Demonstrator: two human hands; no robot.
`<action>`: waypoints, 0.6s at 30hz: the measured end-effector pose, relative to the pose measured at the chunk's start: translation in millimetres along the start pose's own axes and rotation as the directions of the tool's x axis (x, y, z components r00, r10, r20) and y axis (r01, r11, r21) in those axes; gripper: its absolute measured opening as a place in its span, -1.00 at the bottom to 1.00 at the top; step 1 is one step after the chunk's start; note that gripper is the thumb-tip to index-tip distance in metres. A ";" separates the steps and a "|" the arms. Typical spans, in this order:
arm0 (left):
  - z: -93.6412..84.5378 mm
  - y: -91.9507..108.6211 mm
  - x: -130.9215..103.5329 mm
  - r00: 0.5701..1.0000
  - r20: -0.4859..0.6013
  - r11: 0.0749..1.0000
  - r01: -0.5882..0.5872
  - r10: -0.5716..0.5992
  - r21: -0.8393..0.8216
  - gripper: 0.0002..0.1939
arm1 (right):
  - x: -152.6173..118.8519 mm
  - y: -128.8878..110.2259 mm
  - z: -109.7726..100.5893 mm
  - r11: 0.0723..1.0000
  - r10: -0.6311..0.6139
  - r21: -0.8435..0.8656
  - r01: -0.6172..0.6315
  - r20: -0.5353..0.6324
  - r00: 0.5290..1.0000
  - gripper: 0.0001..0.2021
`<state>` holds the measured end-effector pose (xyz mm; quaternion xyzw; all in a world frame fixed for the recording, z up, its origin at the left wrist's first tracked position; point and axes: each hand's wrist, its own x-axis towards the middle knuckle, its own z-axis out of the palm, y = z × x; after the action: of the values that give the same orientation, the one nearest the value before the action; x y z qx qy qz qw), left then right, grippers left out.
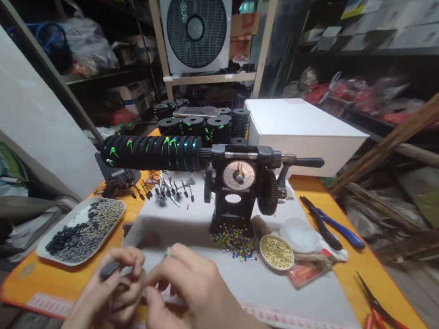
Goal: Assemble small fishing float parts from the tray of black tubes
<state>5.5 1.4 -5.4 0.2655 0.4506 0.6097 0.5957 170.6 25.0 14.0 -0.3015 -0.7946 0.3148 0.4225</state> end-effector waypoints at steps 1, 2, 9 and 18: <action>-0.2 -3.2 2.9 0.998 0.054 0.999 0.018 -0.016 -0.038 -0.63 | 1.5 -0.8 -2.1 0.998 0.049 0.029 -0.049 -0.012 0.999 -0.87; 0.2 -6.9 4.7 0.995 0.097 0.998 0.018 -0.012 -0.065 -0.63 | 2.9 -1.0 -3.7 0.995 0.090 0.047 -0.089 -0.026 0.996 -0.87; 7.8 -26.6 -8.1 1.000 -0.029 1.000 -0.004 0.003 -0.017 -0.71 | 4.3 3.6 -6.6 0.961 0.258 0.109 -0.253 -0.025 0.966 -0.87; 12.4 -19.7 -13.2 0.994 -0.050 0.965 0.111 -0.102 0.238 -0.55 | 2.7 7.3 -4.3 0.924 0.332 0.218 -0.313 -0.056 0.941 -0.87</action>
<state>27.7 -10.7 -14.0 0.2995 0.5457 0.5227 0.5825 174.7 32.6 11.7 -0.3973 -0.6769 0.4462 0.4299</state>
